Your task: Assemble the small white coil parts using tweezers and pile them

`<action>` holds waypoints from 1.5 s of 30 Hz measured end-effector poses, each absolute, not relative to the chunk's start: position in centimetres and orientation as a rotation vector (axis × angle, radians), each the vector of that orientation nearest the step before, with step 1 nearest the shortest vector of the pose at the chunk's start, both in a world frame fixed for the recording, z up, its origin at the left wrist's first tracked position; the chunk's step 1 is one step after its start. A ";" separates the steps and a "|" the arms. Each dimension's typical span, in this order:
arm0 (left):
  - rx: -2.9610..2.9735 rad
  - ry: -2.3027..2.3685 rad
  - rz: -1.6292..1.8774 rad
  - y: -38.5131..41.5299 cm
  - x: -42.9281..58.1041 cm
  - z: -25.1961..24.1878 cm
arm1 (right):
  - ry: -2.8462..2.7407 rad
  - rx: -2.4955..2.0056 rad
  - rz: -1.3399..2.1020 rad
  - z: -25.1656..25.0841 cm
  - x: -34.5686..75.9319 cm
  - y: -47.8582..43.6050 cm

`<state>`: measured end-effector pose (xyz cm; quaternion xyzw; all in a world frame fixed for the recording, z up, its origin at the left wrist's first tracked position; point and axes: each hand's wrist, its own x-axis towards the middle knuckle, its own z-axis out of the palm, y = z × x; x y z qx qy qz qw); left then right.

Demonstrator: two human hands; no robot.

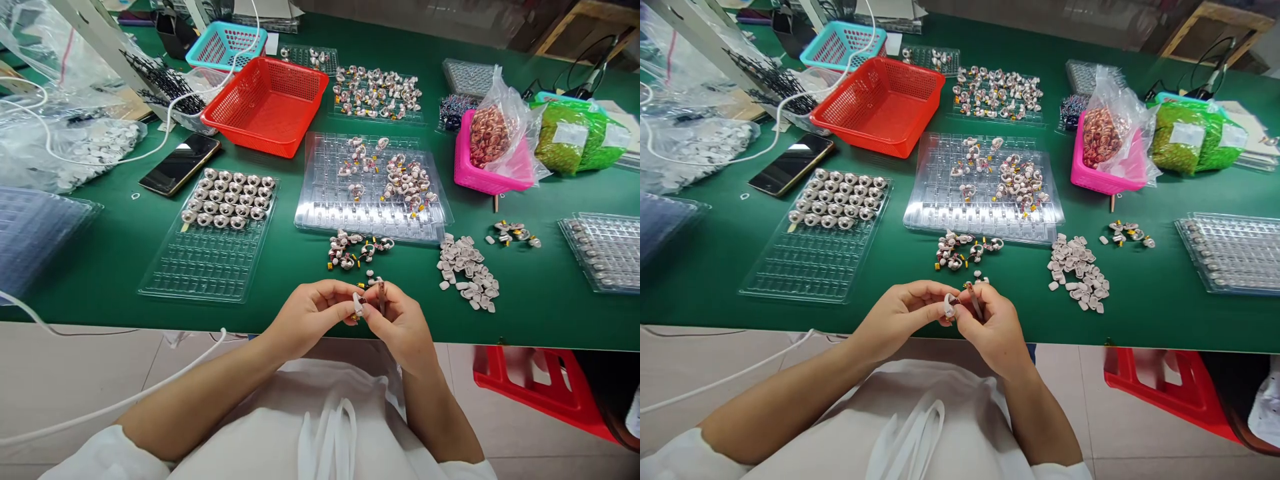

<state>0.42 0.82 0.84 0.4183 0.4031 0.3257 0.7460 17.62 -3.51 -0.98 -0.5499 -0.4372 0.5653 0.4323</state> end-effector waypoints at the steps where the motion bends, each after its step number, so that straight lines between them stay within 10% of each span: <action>1: 0.870 0.882 0.690 0.9 0.4 0.8 | -1.091 -1.358 1.418 -1.0 17.8 -3.6; 45: 0.931 0.976 0.791 0.5 0.3 1.8 | -1.134 -1.065 0.977 -1.4 20.1 -6.7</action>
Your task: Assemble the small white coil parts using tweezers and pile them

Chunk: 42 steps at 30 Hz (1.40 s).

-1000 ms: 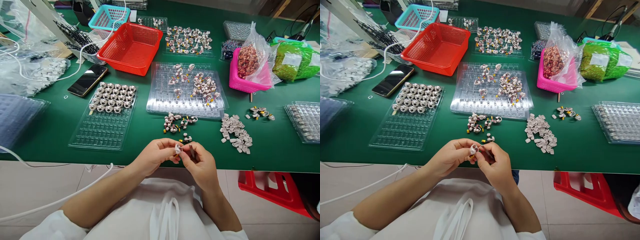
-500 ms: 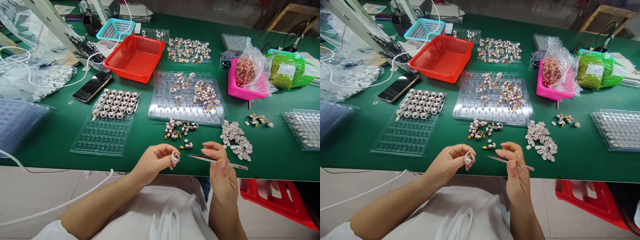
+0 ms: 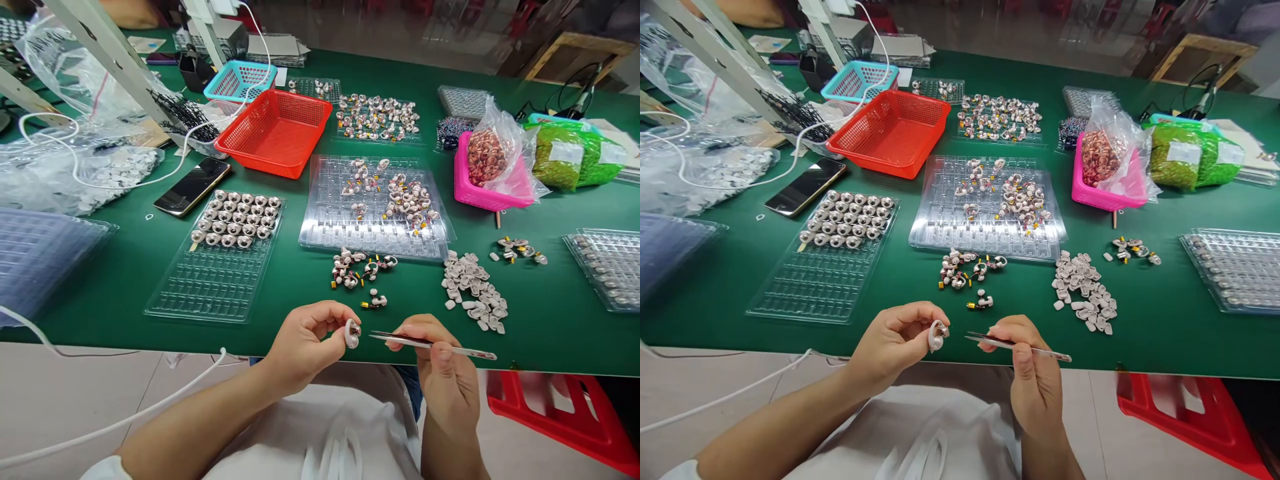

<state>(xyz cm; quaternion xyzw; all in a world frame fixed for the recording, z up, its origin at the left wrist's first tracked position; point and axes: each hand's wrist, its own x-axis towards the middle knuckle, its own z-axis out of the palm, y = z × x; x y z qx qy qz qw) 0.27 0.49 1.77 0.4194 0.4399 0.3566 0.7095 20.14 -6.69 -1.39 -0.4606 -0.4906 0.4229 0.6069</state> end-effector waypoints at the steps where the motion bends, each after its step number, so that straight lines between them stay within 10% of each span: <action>1: 0.928 0.984 0.793 0.5 0.3 1.7 | -1.121 -1.063 0.973 -1.3 20.1 -6.6; 42: 0.905 1.069 0.773 0.7 0.7 1.9 | -1.422 -0.966 0.736 -2.0 20.0 -6.8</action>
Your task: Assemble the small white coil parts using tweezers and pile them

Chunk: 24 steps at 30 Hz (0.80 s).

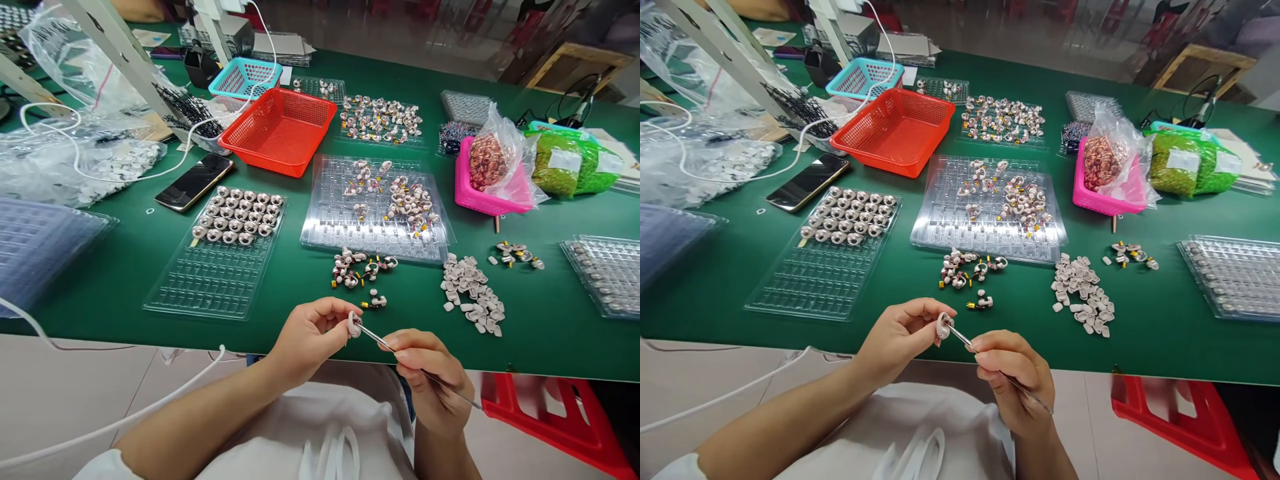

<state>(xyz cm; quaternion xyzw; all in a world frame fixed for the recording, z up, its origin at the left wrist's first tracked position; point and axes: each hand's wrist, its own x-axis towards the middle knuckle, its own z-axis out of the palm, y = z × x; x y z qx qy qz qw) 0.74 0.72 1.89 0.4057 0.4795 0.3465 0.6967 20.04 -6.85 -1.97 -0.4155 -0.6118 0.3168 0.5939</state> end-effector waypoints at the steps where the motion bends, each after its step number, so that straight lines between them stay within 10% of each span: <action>1: 0.925 1.072 0.779 0.7 0.7 1.8 | -1.413 -0.971 0.740 -1.9 20.1 -6.8; 24: 1.109 1.066 0.826 0.5 0.6 1.3 | -1.287 -0.986 0.742 -2.3 19.1 -7.1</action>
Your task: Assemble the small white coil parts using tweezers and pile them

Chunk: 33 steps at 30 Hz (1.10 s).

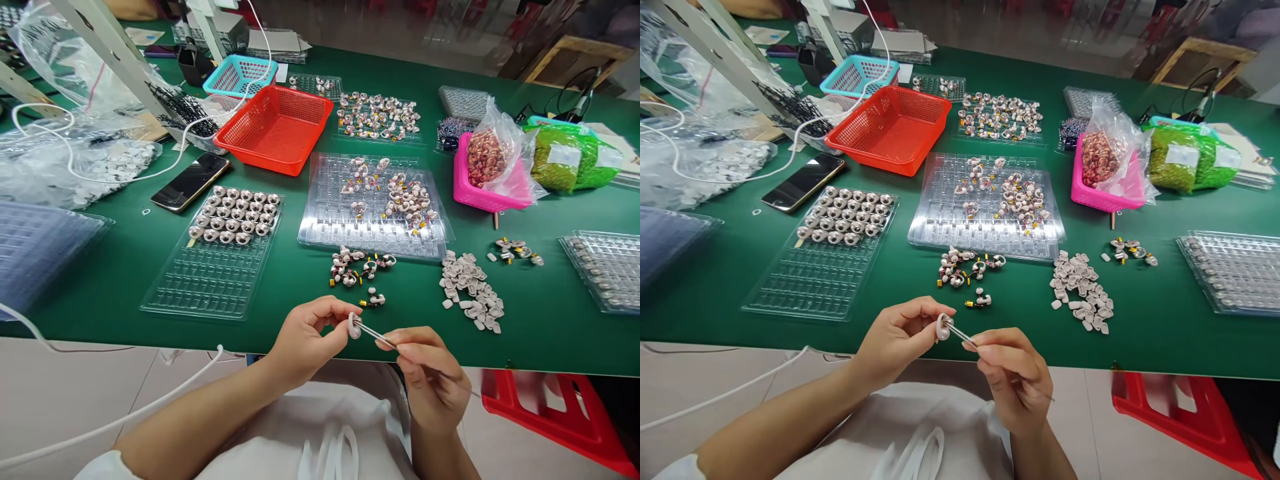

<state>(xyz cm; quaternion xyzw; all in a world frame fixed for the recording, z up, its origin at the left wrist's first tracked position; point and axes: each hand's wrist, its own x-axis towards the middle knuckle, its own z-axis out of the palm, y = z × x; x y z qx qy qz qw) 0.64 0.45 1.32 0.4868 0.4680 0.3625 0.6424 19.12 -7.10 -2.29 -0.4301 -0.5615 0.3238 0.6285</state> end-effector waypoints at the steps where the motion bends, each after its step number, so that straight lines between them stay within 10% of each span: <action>1: 1.156 1.072 0.845 0.4 0.6 1.2 | -1.220 -0.992 0.756 -2.4 18.8 -7.1; 33: 1.077 0.968 0.836 -0.1 1.4 1.8 | -1.327 -1.285 0.918 -1.7 17.5 -5.9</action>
